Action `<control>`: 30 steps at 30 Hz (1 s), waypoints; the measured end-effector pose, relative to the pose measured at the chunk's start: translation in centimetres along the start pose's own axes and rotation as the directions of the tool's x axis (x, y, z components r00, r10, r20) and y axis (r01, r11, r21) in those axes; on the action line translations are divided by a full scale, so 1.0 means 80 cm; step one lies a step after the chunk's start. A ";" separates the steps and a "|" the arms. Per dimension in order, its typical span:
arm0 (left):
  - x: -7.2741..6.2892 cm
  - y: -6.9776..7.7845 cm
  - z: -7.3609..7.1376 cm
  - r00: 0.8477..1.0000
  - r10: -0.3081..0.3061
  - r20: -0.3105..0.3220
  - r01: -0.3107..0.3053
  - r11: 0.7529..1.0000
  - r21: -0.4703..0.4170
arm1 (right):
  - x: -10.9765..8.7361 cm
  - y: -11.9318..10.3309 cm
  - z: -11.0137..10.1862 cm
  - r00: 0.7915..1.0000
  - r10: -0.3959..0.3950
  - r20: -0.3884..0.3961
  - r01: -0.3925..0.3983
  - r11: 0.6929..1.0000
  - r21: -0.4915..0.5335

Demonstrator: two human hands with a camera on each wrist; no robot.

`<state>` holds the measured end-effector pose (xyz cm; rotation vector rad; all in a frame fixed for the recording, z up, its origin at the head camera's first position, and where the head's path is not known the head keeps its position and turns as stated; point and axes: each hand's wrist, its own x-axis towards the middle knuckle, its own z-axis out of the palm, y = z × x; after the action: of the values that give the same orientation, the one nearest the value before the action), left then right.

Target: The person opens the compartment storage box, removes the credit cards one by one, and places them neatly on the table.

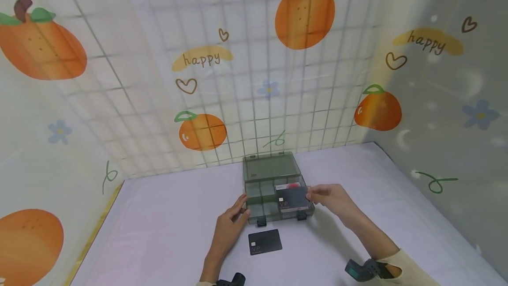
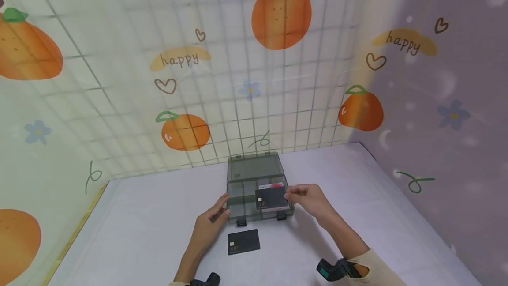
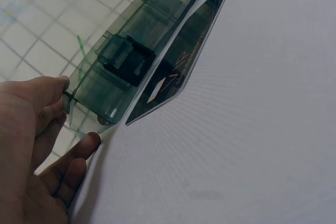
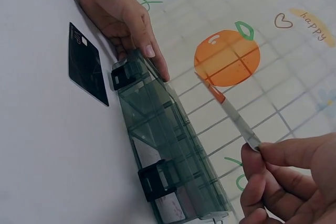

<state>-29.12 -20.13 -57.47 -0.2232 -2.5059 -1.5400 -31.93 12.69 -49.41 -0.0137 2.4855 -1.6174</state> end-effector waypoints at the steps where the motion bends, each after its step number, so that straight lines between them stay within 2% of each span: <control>1: 0.000 0.000 0.000 1.000 0.000 0.000 0.000 1.000 0.001 | -0.001 0.001 0.000 1.000 0.000 0.000 0.000 1.000 -0.002; 13: 0.000 0.002 -0.003 1.000 0.010 0.001 -0.010 1.000 -0.012 | -0.017 -0.003 0.006 1.000 0.009 0.009 -0.009 0.999 0.031; 22: -0.001 0.003 -0.002 1.000 -0.012 0.004 0.012 1.000 -0.027 | -0.028 0.005 0.003 1.000 0.011 0.009 -0.011 0.999 0.035; 30: 0.000 0.001 -0.001 1.000 -0.007 0.003 0.007 1.000 -0.020 | -0.034 0.012 0.005 1.000 0.009 0.003 -0.009 0.999 0.039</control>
<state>-29.08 -20.17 -57.39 -0.2203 -2.4976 -1.5690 -29.07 12.97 -50.03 0.0002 2.4480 -1.6616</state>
